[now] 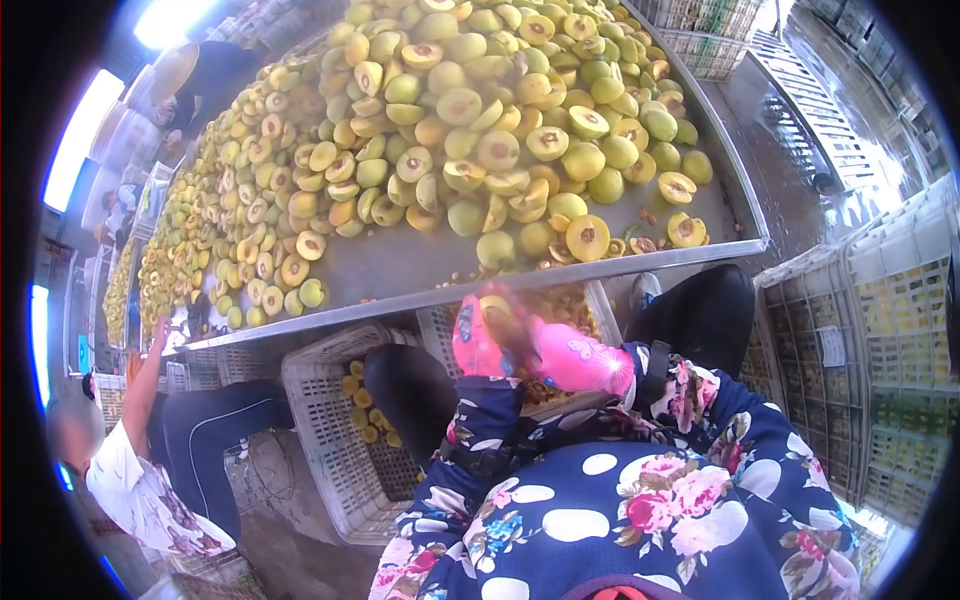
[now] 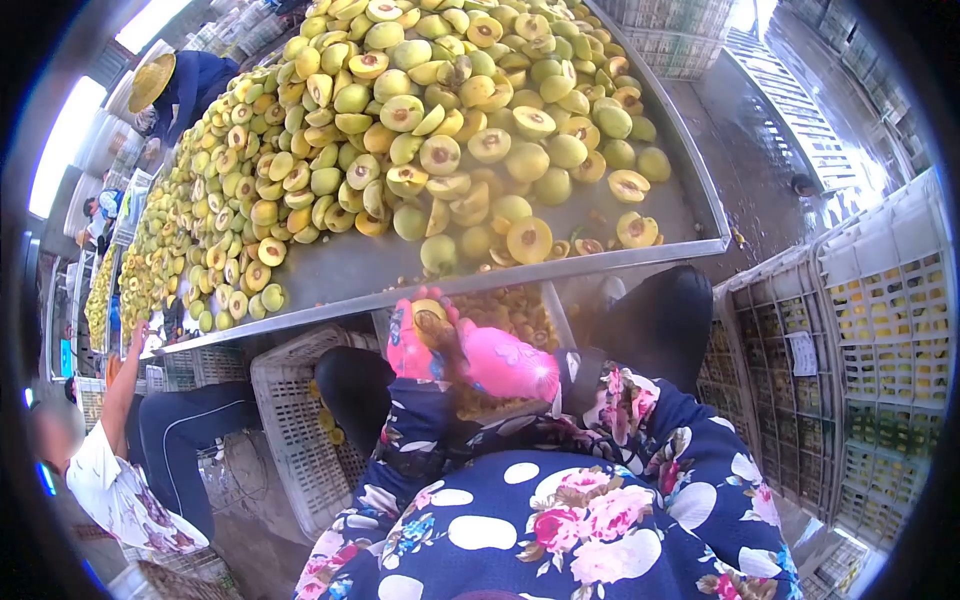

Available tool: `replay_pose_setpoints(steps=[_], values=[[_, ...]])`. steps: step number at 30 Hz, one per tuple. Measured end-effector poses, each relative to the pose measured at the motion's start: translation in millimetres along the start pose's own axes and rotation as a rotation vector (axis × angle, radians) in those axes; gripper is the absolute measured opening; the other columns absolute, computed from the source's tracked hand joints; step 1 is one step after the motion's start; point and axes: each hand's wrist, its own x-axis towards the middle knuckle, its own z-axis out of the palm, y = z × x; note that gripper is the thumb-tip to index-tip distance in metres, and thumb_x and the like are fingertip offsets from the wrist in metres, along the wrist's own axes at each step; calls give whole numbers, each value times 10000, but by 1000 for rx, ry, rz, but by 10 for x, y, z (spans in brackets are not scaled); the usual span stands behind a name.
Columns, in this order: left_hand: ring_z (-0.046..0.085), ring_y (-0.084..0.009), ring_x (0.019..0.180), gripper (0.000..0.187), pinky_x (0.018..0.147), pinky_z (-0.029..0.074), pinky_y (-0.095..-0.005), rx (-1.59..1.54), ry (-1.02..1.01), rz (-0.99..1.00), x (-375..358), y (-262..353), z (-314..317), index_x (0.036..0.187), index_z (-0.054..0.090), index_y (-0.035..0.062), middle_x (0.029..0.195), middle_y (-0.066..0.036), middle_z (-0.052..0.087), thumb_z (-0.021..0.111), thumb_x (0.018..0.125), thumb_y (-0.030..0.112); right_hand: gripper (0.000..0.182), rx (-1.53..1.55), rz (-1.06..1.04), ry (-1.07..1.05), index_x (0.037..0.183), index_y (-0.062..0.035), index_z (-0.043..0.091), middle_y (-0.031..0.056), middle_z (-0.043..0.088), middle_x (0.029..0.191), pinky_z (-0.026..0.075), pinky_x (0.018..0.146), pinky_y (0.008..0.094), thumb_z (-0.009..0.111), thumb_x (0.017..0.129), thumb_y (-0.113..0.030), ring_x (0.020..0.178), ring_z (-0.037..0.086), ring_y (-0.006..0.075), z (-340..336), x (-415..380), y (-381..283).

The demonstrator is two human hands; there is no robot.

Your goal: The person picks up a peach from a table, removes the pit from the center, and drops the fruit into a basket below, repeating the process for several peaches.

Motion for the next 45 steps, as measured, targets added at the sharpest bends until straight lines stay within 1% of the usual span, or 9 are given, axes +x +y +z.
replay_pose_setpoints(steps=[6, 9, 12, 15, 24, 34, 37, 43, 45], values=[[543, -260, 957, 364, 833, 475, -374, 14, 58, 73, -101, -89, 99, 1169, 462, 34, 1129, -112, 530, 424, 920, 297, 331, -10, 44, -24, 1035, 84, 415, 249, 588, 819, 456, 652, 427, 494, 803, -139, 771, 591, 377, 11, 23, -18], [515, -298, 1034, 382, 898, 434, -426, 25, -194, -84, 64, 49, -206, 1224, 425, 29, 1174, -160, 504, 423, 912, 250, 309, -16, 22, -42, 994, 71, 425, 250, 585, 826, 453, 667, 426, 501, 806, -162, 793, 585, 386, -57, 28, 22], [480, -337, 1084, 423, 932, 396, -468, 68, -237, -327, -22, 376, -114, 1273, 373, 22, 1200, -219, 473, 420, 901, 217, 313, -24, 32, -58, 979, 64, 427, 253, 581, 822, 451, 669, 426, 513, 804, -181, 806, 580, 393, -107, 3, -72], [460, -362, 1107, 405, 929, 390, -495, -46, -249, -368, -18, 466, -149, 1255, 375, 14, 1195, -261, 462, 421, 893, 191, 318, 1, 50, -36, 981, 60, 428, 257, 578, 828, 448, 662, 428, 517, 804, -188, 805, 576, 400, -143, -25, -159], [514, -324, 1034, 373, 857, 444, -460, -21, -29, -161, -138, 303, 37, 1186, 428, 28, 1146, -188, 517, 451, 909, 277, 331, 56, 58, 22, 986, 81, 427, 275, 563, 866, 443, 661, 434, 506, 809, -186, 807, 568, 416, -110, -182, -316], [543, -254, 962, 349, 830, 476, -393, -27, -3, -67, -182, 165, 131, 1117, 495, 34, 1109, -108, 543, 448, 914, 314, 322, 46, 70, 62, 992, 63, 431, 262, 567, 816, 440, 648, 446, 499, 834, -209, 789, 564, 424, -12, -181, -271], [545, -249, 946, 327, 816, 481, -383, 5, 24, 11, -198, 102, 148, 1101, 498, 25, 1095, -112, 548, 459, 911, 288, 274, 10, -61, 131, 996, 18, 471, 216, 556, 683, 430, 539, 393, 558, 791, -142, 622, 579, 340, 81, -170, -125], [541, -251, 943, 277, 827, 481, -391, 72, 8, 101, -122, -43, -27, 1063, 506, 43, 1095, -103, 544, 457, 906, 266, 282, 407, 161, -130, 946, 33, 413, 192, 556, 714, 456, 582, 386, 505, 834, -209, 638, 568, 311, 96, -83, 101], [536, -254, 953, 261, 840, 474, -395, 23, 24, 90, -113, -56, -40, 1051, 508, 43, 1101, -103, 541, 455, 904, 252, 322, 244, 50, -50, 1064, 31, 447, 145, 548, 699, 437, 547, 340, 533, 780, -94, 609, 545, 222, 223, -27, 205]])
